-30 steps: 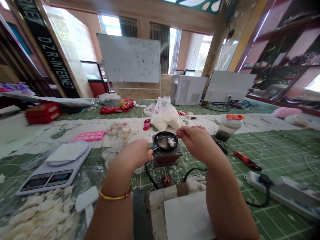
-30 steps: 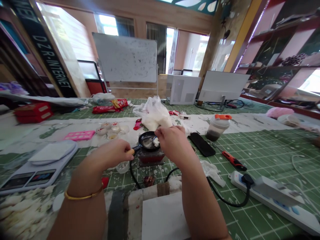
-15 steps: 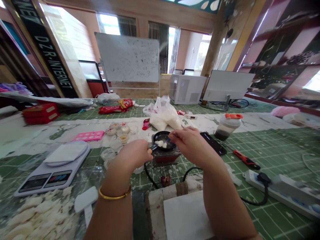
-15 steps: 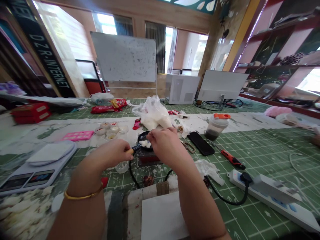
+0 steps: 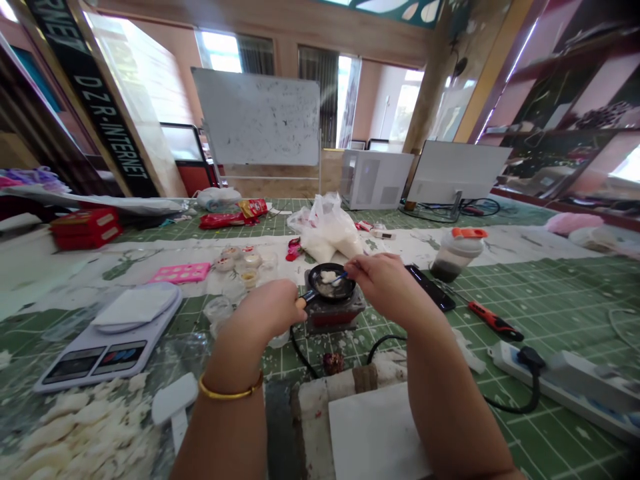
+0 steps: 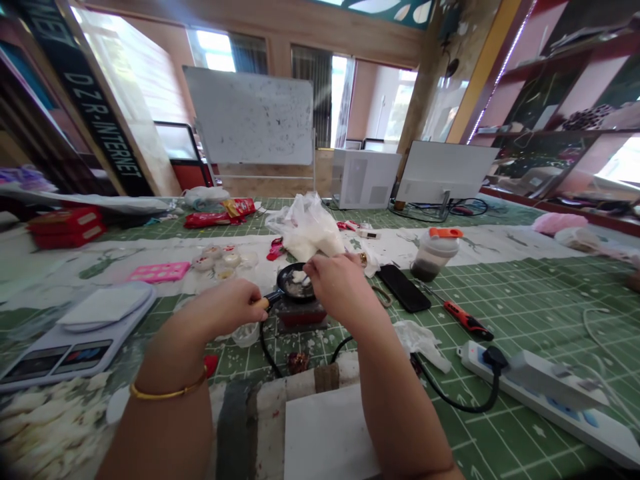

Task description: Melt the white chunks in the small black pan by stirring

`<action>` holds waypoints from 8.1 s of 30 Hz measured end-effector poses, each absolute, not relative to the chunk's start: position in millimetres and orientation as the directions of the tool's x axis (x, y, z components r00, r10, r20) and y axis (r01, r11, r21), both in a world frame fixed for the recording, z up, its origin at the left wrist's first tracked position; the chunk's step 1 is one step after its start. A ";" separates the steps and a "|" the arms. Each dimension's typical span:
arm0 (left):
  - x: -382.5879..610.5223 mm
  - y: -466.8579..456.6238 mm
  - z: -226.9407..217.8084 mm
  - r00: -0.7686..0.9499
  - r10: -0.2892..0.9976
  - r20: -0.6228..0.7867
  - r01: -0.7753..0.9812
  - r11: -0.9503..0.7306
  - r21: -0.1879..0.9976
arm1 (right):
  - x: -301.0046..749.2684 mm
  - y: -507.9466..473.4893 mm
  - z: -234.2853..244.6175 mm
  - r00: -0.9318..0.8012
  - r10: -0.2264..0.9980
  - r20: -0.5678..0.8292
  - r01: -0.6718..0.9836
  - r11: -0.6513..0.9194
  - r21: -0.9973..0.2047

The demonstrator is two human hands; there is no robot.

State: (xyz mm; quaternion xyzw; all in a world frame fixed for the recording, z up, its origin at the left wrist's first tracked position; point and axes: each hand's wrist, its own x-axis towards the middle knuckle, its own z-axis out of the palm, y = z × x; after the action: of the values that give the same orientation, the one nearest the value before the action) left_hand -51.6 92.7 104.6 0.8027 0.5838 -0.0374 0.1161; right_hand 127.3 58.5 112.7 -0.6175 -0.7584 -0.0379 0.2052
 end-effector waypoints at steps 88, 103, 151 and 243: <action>-53.8 94.9 100.4 0.327 0.927 -0.184 0.943 -0.308 0.127 | 123.9 56.3 111.5 -0.200 0.901 0.384 0.937 0.290 -0.193; -51.6 93.3 102.8 0.322 0.927 -0.192 0.945 -0.302 0.124 | 125.3 57.2 111.7 -0.247 0.896 0.369 0.924 0.332 -0.188; -52.0 92.0 104.1 0.318 0.928 -0.193 0.945 -0.296 0.138 | 128.8 56.4 113.7 -0.188 0.919 0.347 0.941 0.270 -0.205; -52.2 89.5 108.0 0.333 0.920 -0.208 0.941 -0.311 0.133 | 128.1 57.2 115.1 -0.063 0.920 0.387 0.986 0.119 -0.121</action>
State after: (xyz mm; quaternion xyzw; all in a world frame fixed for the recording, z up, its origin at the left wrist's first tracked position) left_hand -52.2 89.5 108.0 0.8082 0.5755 -0.0466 0.1156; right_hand 128.1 57.2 115.1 -0.6580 -0.7239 -0.0876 0.1879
